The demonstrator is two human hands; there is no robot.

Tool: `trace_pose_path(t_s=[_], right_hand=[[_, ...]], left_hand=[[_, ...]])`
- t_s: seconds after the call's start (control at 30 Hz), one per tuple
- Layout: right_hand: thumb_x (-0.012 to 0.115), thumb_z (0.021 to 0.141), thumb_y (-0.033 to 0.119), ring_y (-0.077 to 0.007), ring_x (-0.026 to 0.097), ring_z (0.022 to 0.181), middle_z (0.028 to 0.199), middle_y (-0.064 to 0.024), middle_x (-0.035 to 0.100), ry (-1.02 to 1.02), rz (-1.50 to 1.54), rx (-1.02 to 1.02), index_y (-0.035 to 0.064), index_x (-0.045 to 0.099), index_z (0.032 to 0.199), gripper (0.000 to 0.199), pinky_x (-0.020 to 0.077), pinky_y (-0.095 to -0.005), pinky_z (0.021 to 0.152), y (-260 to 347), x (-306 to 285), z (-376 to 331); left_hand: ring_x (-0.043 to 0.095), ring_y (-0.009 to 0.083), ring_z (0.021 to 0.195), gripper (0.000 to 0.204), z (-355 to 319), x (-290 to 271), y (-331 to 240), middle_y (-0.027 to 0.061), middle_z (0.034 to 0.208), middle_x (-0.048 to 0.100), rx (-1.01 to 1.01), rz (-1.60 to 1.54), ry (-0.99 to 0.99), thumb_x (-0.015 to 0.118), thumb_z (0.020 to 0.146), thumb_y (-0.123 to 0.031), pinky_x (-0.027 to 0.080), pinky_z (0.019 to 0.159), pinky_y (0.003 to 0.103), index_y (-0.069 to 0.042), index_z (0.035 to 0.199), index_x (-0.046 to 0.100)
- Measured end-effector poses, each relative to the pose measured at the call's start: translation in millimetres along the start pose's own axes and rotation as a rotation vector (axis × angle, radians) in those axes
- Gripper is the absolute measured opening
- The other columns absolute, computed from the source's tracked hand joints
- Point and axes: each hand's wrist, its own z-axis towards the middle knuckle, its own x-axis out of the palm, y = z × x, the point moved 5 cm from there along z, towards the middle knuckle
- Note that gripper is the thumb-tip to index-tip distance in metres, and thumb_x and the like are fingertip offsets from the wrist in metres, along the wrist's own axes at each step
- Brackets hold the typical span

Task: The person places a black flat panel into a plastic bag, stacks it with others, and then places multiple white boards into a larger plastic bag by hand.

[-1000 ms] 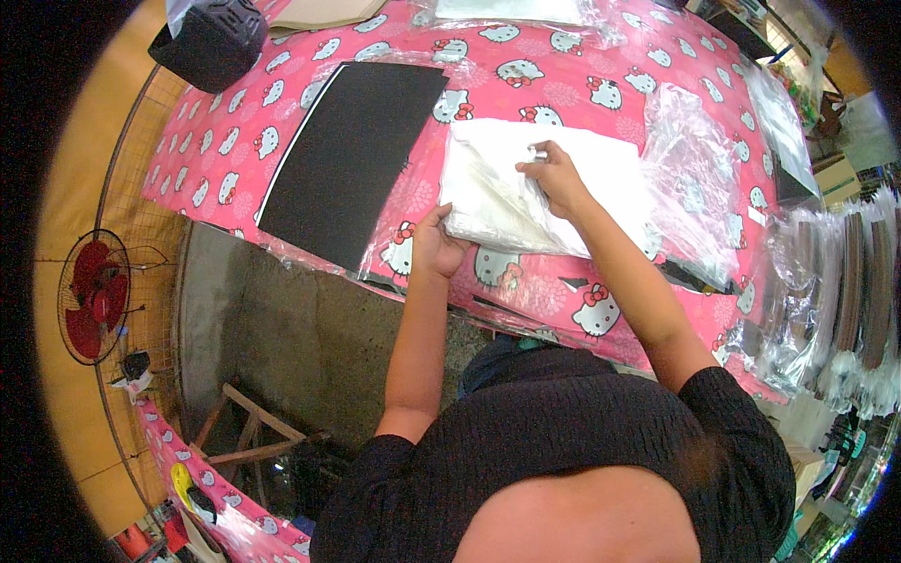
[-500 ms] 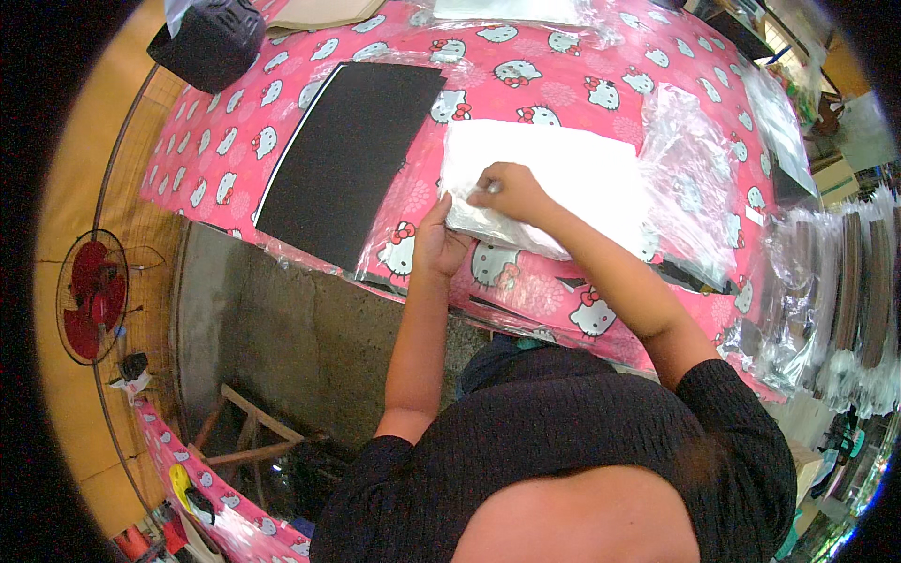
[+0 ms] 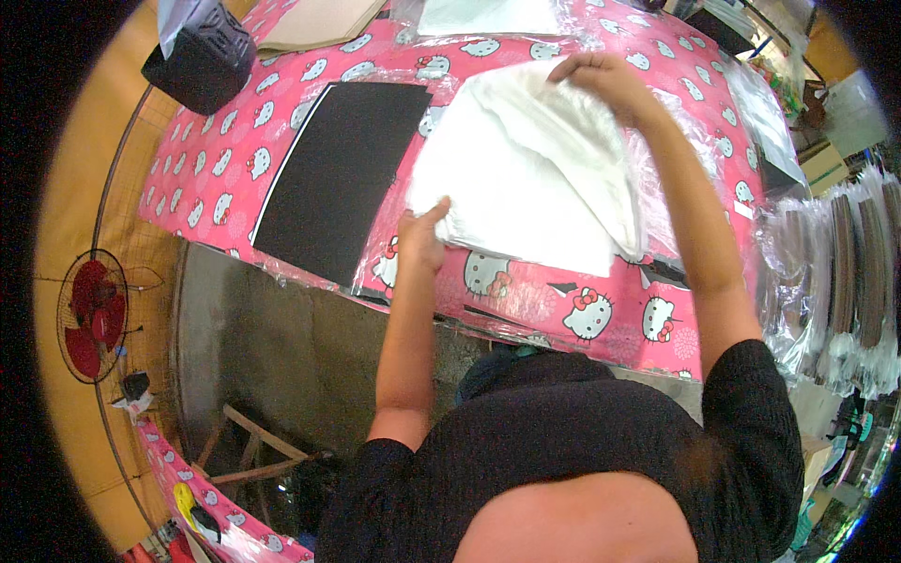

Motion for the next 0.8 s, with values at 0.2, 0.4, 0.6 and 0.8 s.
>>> trace_pose_path(t_s=[0.2, 0.4, 0.6, 0.8], right_hand=[[0.047, 0.075, 0.008, -0.0094, 0.054, 0.069, 0.081, -0.0048, 0.059, -0.022, -0.187, 0.078, -0.0010, 0.060, 0.087, 0.020, 0.0446, -0.0209, 0.064, 37, -76, 12], [0.072, 0.055, 0.020, -0.0169, 0.054, 0.082, 0.087, -0.0080, 0.058, -0.096, -0.724, 0.015, 0.0023, 0.057, 0.091, 0.042, 0.0424, -0.0286, 0.073, 25, -57, 19], [0.069, 0.058, 0.012, -0.0153, 0.050, 0.083, 0.084, -0.0053, 0.054, -0.118, -0.668, -0.088, 0.0045, 0.053, 0.082, 0.030, 0.0403, -0.0270, 0.071, -1, -60, 40], [0.060, 0.067, 0.006, -0.0127, 0.047, 0.081, 0.085, -0.0040, 0.050, 0.001, -0.399, -0.097, 0.0050, 0.053, 0.085, 0.019, 0.0391, -0.0255, 0.069, -1, -32, 50]], left_hand=[[0.058, 0.0264, 0.087, 0.043, 9, 23, -71, 0.0201, 0.100, 0.055, 0.132, 0.177, 0.058, 0.064, 0.068, 0.004, 0.048, 0.075, 0.035, 0.010, 0.106, 0.045], [0.057, 0.0270, 0.087, 0.044, 34, 11, -71, 0.0222, 0.101, 0.054, 0.039, 0.203, -0.030, 0.063, 0.070, 0.003, 0.048, 0.076, 0.035, 0.013, 0.107, 0.042], [0.058, 0.0263, 0.088, 0.038, 51, -18, -66, 0.0188, 0.102, 0.055, 0.040, 0.227, -0.051, 0.060, 0.073, 0.002, 0.049, 0.075, 0.037, 0.008, 0.107, 0.045], [0.057, 0.0289, 0.090, 0.034, 53, -21, -53, 0.0176, 0.102, 0.055, -0.124, 0.023, -0.061, 0.054, 0.080, -0.009, 0.048, 0.078, 0.041, 0.005, 0.110, 0.045]])
